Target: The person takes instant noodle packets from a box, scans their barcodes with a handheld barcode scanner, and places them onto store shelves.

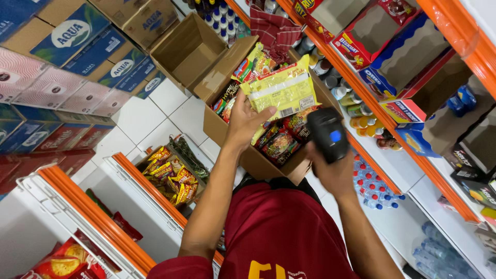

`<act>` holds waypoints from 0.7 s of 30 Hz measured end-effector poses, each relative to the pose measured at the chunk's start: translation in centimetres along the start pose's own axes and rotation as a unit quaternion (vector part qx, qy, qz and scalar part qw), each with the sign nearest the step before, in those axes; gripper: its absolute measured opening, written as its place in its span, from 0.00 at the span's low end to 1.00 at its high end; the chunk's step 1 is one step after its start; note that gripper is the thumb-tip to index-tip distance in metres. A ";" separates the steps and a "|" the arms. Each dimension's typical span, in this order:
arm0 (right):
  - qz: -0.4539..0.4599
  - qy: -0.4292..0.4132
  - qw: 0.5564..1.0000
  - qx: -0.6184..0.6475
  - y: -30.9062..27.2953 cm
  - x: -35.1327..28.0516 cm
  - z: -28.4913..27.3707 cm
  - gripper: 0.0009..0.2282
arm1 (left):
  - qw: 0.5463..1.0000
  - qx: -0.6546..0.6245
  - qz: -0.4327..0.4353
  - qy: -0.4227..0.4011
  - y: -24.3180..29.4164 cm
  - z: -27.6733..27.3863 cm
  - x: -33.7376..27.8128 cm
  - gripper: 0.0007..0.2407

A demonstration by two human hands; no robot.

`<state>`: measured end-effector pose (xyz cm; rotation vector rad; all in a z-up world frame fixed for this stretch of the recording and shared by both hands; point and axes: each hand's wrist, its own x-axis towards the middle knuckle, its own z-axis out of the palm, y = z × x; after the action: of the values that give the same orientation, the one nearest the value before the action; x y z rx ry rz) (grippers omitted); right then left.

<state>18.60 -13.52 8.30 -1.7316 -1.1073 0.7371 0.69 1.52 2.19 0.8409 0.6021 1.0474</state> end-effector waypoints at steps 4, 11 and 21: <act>0.008 -0.085 0.996 -0.015 -0.7 -1.3 1.4 0.08 | 1.000 -0.001 0.003 0.001 0.0 0.2 0.5 0.32; 0.015 -0.106 0.993 -0.048 -1.2 -1.1 0.8 0.06 | 0.999 -0.019 0.022 -0.014 -0.5 0.7 0.6 0.31; -0.074 -0.088 0.993 -0.028 -1.1 -1.3 0.7 0.10 | 1.000 0.009 0.004 0.002 -0.6 0.8 0.6 0.31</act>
<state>17.07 -14.20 9.05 -1.6339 -1.3735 0.7835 1.81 1.68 2.12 0.8577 0.6119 1.0527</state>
